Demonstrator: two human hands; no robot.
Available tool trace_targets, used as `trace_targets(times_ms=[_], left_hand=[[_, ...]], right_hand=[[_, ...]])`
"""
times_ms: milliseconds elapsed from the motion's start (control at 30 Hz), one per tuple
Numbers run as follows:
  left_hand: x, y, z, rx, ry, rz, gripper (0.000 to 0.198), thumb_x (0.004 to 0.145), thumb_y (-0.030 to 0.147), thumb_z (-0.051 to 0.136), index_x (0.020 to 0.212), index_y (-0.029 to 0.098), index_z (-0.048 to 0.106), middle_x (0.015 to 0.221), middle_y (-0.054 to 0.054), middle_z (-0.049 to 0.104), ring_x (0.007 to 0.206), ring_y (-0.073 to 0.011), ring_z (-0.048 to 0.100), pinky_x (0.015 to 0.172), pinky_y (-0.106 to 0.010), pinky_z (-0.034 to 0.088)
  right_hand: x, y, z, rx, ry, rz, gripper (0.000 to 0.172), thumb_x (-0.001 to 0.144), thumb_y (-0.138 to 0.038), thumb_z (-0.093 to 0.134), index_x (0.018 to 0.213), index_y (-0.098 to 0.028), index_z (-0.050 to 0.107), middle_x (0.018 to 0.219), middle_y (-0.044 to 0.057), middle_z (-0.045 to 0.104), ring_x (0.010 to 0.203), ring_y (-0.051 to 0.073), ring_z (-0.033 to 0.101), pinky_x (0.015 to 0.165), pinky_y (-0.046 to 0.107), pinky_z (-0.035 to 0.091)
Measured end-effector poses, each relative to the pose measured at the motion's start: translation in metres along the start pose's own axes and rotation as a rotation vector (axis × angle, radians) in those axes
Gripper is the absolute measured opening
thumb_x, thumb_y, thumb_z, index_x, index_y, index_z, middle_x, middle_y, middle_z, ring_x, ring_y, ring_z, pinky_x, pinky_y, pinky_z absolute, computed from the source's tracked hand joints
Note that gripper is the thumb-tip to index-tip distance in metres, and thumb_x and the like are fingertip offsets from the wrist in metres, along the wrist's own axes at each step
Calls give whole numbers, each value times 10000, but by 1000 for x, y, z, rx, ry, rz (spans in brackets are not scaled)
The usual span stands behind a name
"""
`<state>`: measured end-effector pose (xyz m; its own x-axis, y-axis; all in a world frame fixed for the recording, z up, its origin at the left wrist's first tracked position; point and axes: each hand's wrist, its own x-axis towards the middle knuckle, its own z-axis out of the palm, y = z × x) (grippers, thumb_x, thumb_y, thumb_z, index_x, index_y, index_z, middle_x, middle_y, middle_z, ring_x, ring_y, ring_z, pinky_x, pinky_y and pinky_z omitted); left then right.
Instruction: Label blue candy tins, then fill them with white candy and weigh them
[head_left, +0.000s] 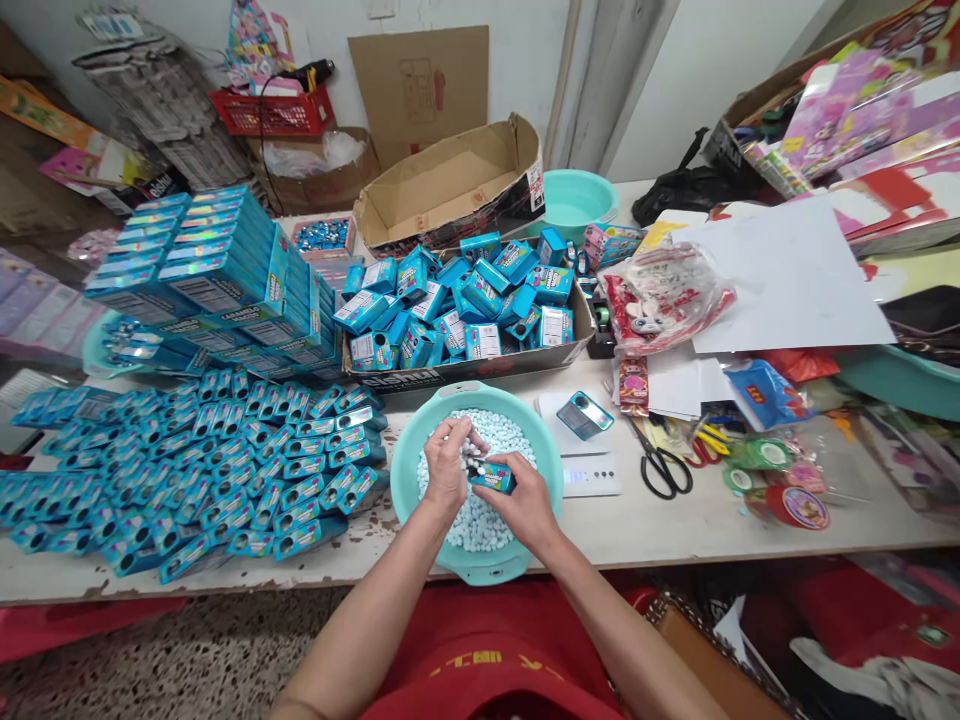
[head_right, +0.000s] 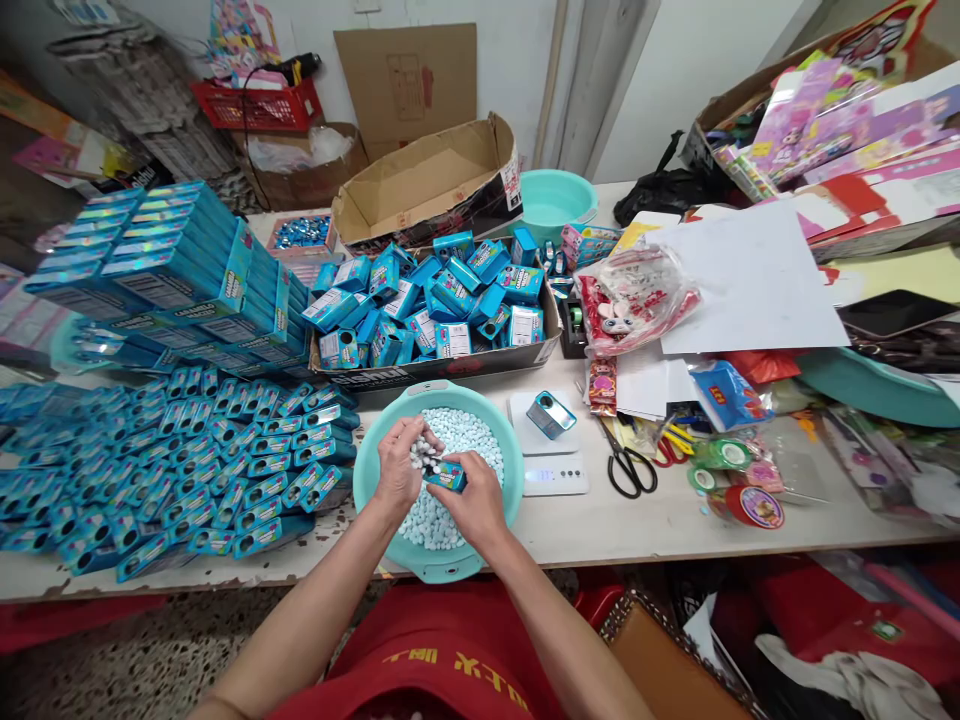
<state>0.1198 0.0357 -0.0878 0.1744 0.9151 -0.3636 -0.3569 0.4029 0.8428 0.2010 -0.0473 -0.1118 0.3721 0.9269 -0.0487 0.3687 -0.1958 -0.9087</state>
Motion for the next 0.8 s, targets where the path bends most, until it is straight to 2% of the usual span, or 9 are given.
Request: trace_targets(times_ms=[133, 333, 633, 800], left_hand=[[-1, 1, -1, 6, 7, 24, 231, 686, 346, 667, 633, 154, 548, 582, 23, 570, 537, -119, 589, 544, -235, 443], [-3, 4, 0, 15, -1, 74, 231, 699, 341, 667, 806, 163, 567, 572, 34, 575, 530, -123, 580, 547, -244, 454], [-6, 2, 1, 83, 21, 122, 195, 729, 335, 640, 777, 160, 569, 601, 27, 566, 568, -102, 560, 568, -220, 442], [-7, 3, 6, 78, -88, 24, 203, 732, 350, 626, 772, 162, 563, 522, 50, 506, 418, -66, 447, 419, -182, 322]], right_hand=[[2, -4, 1, 7, 15, -24, 278, 670, -272, 724, 913, -210, 602, 898, 32, 629, 880, 228, 593, 780, 346, 452], [3, -6, 1, 30, 12, -30, 272, 670, -270, 728, 902, -205, 603, 888, 32, 627, 866, 225, 593, 768, 346, 454], [1, -3, 3, 71, 41, -29, 283, 674, -269, 728, 929, -217, 617, 901, 32, 634, 883, 223, 593, 781, 344, 455], [3, 2, 4, 103, 44, 14, 286, 664, -261, 733, 928, -214, 630, 894, 32, 634, 867, 220, 594, 780, 344, 454]])
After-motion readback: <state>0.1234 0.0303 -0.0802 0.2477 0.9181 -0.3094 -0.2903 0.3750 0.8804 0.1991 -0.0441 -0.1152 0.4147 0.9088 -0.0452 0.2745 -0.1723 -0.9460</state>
